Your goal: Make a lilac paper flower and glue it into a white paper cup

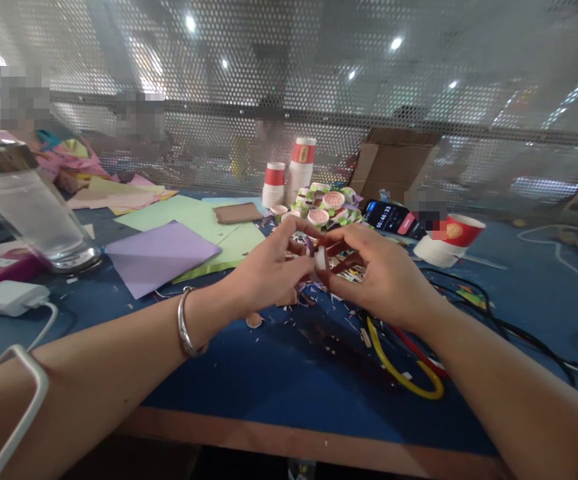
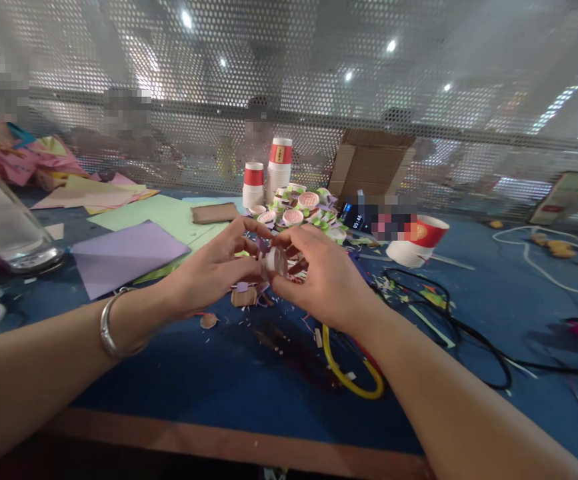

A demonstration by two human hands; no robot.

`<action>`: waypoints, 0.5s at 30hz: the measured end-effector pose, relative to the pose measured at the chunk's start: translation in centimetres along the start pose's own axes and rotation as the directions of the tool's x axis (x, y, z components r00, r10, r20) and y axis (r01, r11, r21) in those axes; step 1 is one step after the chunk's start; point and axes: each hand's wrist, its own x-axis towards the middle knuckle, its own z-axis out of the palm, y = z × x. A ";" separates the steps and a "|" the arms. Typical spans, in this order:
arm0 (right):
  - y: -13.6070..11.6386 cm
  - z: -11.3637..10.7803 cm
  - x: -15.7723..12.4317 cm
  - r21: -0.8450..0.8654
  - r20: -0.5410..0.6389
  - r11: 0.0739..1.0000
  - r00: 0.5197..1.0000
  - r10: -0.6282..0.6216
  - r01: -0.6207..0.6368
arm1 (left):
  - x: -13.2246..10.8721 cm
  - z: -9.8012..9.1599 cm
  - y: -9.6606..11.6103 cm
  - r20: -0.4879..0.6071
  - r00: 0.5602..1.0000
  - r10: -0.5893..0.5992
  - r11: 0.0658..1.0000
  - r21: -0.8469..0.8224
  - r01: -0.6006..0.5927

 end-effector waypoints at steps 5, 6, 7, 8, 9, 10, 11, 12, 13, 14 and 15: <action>0.0 -0.1 0.1 0.052 -0.031 0.998 0.999 0.025 -0.023 | -0.1 -0.3 -0.3 0.047 0.992 0.121 0.992 0.016 -0.121; -0.1 -0.1 0.2 0.059 -0.046 0.998 0.999 0.029 -0.026 | -0.2 -0.2 -0.2 0.038 0.991 0.129 0.992 -0.001 -0.129; -0.1 -0.2 0.2 0.066 -0.061 0.997 0.998 0.034 -0.030 | -0.3 -0.2 0.0 0.029 0.990 0.140 0.990 -0.015 -0.139; -0.1 -0.2 0.2 0.074 -0.073 0.997 0.997 0.041 -0.036 | -0.3 -0.1 0.1 0.024 0.988 0.153 0.988 -0.023 -0.152; -0.1 -0.3 0.2 0.084 -0.080 0.996 0.996 0.049 -0.042 | -0.4 0.0 0.2 0.025 0.986 0.167 0.986 -0.022 -0.166; -0.2 -0.3 0.2 0.098 -0.085 0.994 0.995 0.055 -0.047 | -0.5 0.0 0.3 0.035 0.983 0.178 0.984 -0.007 -0.177; -0.2 -0.3 0.2 0.110 -0.088 0.993 0.994 0.061 -0.051 | -0.5 0.1 0.4 0.045 0.981 0.188 0.982 0.017 -0.189; -0.2 -0.4 0.2 0.119 -0.089 0.991 0.994 0.066 -0.055 | -0.5 0.1 0.4 0.052 0.980 0.195 0.979 0.045 -0.197; -0.2 -0.4 0.2 0.126 -0.090 0.990 0.993 0.069 -0.058 | -0.5 0.1 0.4 0.051 0.979 0.198 0.977 0.073 -0.201; -0.2 -0.4 0.2 0.133 -0.092 0.989 0.993 0.071 -0.059 | -0.5 0.1 0.3 0.042 0.979 0.199 0.974 0.097 -0.203; -0.2 -0.4 0.2 0.140 -0.096 0.988 0.993 0.073 -0.059 | -0.4 0.1 0.3 0.031 0.980 0.198 0.973 0.111 -0.200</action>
